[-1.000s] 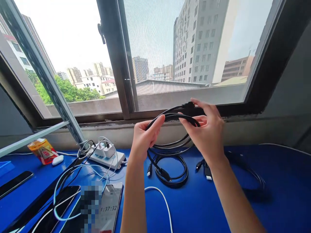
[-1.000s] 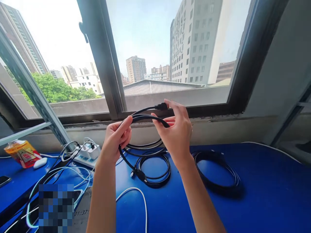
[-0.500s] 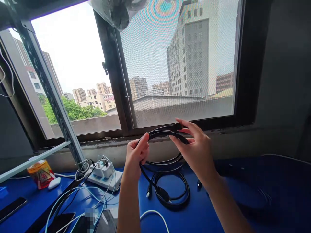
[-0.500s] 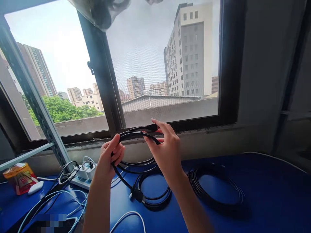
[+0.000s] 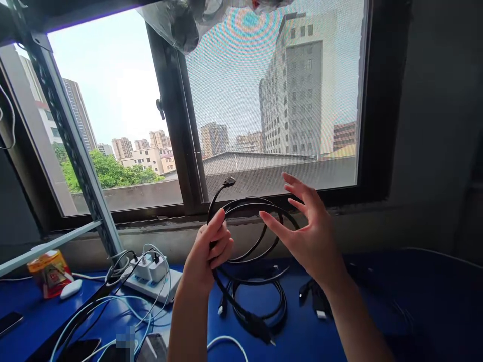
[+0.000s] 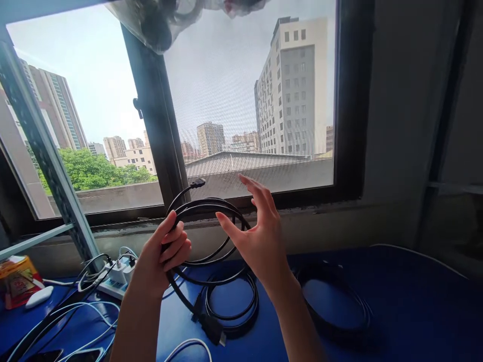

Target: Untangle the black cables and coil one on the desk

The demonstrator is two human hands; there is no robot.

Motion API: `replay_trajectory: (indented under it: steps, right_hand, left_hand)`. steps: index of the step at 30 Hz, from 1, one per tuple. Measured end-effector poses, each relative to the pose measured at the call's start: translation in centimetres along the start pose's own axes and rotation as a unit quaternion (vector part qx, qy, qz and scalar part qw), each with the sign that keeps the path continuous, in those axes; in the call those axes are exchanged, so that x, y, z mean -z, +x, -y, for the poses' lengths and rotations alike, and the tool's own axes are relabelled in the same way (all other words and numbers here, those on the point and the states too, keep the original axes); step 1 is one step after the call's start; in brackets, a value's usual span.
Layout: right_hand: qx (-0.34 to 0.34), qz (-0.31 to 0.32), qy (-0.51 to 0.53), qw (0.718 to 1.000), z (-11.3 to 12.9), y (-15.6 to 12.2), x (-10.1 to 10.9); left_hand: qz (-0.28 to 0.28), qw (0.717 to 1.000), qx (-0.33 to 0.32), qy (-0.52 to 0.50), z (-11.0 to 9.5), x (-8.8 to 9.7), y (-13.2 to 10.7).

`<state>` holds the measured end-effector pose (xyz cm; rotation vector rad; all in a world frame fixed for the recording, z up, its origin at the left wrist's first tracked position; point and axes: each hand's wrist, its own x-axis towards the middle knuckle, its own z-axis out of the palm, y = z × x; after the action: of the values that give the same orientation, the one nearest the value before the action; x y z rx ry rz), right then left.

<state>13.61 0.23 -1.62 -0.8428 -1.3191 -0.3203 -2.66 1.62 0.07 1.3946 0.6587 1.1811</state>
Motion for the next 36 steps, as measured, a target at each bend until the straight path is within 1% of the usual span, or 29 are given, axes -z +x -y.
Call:
replay_trajectory:
  steps: [2,3,5,7,10,12,16,17,19,22,24,25,27,29,31,32,34,36]
  right_hand:
    - [0.041,0.047,-0.026,0.998,-0.1,0.0,0.4]
    - [0.047,0.081,-0.034,0.995,-0.2,0.1,0.6]
    - [0.033,0.143,-0.038,0.988,-0.4,0.0,0.9]
    - [0.012,0.175,-0.03,0.984,-0.6,0.0,0.9]
    - [-0.006,0.165,-0.012,0.986,-0.9,-0.1,0.7]
    - [-0.025,0.153,0.002,0.988,-0.9,-0.2,0.5]
    - [-0.097,0.13,0.012,0.987,-0.2,-0.2,0.4]
    - [-0.109,0.122,0.015,0.986,0.1,-0.2,0.3]
    - [-0.107,0.106,0.02,0.988,0.8,-0.1,0.2]
    - [-0.068,0.068,0.004,0.995,1.7,0.0,-0.1]
    - [-0.059,0.056,-0.008,0.997,2.0,0.0,-0.3]
    - [-0.065,0.06,-0.008,0.996,2.0,0.0,-0.4]
    - [-0.097,0.092,0.01,0.991,2.0,-0.1,-0.3]
    - [-0.147,0.127,0.053,0.979,2.1,-0.1,0.1]
    - [-0.207,0.152,0.121,0.959,2.7,0.0,0.6]
    - [-0.237,0.163,0.162,0.944,3.1,0.0,1.0]
    - [-0.283,0.196,0.248,0.905,4.1,0.1,1.6]
    - [-0.293,0.234,0.32,0.87,5.1,0.1,2.2]
  left_hand:
    - [0.014,0.999,0.025,0.023,-0.1,-0.1,-0.1]
    - [0.023,0.999,0.034,0.035,-0.1,-0.2,-0.2]
    - [0.037,0.997,0.042,0.06,-0.3,-0.5,-0.7]
    - [0.035,0.995,0.035,0.084,-0.5,-0.9,-1.3]
    - [0.011,0.993,0.005,0.117,-0.7,-1.5,-1.9]
    - [-0.014,0.991,-0.012,0.131,-0.6,-1.5,-1.7]
    - [-0.113,0.987,-0.035,0.109,-0.2,-0.8,-0.7]
    - [-0.129,0.986,-0.041,0.098,-0.1,-0.6,-0.5]
    - [-0.142,0.985,-0.06,0.074,0.0,-0.3,-0.2]
    - [-0.161,0.982,-0.094,0.037,0.1,-0.4,-0.2]
    - [-0.172,0.979,-0.111,0.024,0.1,-0.4,-0.2]
    - [-0.173,0.978,-0.117,0.022,0.1,-0.4,-0.3]
    - [-0.17,0.977,-0.124,0.016,0.0,-0.2,-0.3]
    - [-0.163,0.978,-0.13,0.003,-0.1,0.0,-0.4]
    - [-0.151,0.979,-0.134,-0.017,-0.2,0.0,-0.4]
    - [-0.143,0.98,-0.134,-0.025,-0.2,-0.1,-0.5]
    - [-0.125,0.982,-0.134,-0.036,-0.1,-0.4,-0.5]
    - [-0.108,0.984,-0.134,-0.046,0.2,-0.8,-0.4]
